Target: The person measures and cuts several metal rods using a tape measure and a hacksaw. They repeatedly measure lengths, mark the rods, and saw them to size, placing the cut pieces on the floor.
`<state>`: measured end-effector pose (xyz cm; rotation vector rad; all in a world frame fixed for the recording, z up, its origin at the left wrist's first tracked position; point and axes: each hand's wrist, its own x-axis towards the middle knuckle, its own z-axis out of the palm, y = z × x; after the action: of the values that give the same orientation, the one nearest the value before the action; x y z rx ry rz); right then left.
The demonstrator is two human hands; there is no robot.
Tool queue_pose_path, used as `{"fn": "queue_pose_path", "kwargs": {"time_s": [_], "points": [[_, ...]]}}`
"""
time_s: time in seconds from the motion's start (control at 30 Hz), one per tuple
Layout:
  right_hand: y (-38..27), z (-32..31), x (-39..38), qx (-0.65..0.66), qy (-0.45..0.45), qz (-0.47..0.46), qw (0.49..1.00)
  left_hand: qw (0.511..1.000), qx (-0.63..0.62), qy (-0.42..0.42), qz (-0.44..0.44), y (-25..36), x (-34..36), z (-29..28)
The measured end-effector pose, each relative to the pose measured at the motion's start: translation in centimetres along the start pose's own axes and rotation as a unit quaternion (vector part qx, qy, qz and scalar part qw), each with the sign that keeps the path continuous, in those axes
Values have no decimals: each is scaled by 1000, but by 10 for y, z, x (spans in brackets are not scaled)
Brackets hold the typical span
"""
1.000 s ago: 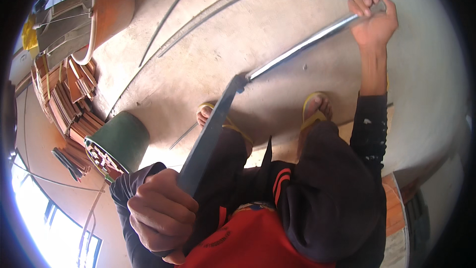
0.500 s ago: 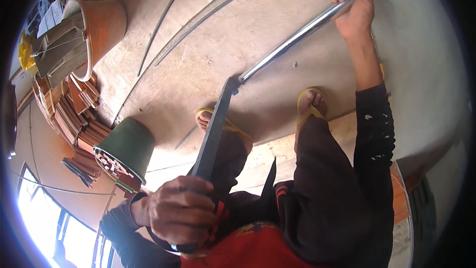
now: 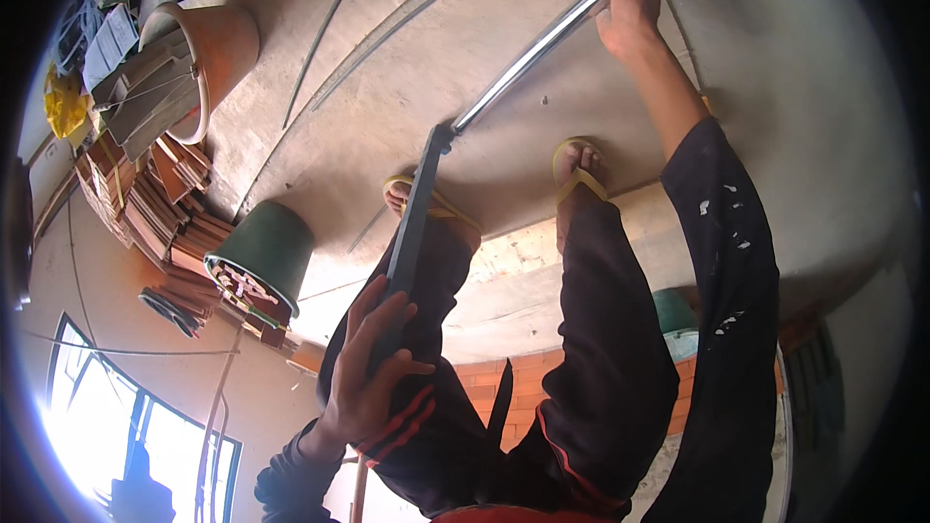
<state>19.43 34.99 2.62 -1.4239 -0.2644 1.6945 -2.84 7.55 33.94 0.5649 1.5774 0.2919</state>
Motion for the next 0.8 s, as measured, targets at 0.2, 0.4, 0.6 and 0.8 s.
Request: {"fn": "queue_pose_path", "kwargs": {"time_s": [0.2, 0.4, 0.6, 0.8], "points": [[-5, -3, 0, -20, -3, 14, 1000, 935, -270, -24, -229, 8, 27, -6], [-15, 12, -26, -23, 32, 41, 998, 898, -268, -71, -343, -18, 44, 11], [-12, -9, -13, -16, 25, 44, 999, 888, -295, -43, -350, -29, 40, 69], [-13, -9, -13, -31, 31, 31, 999, 889, -286, -26, -358, -41, 40, 93]]}}
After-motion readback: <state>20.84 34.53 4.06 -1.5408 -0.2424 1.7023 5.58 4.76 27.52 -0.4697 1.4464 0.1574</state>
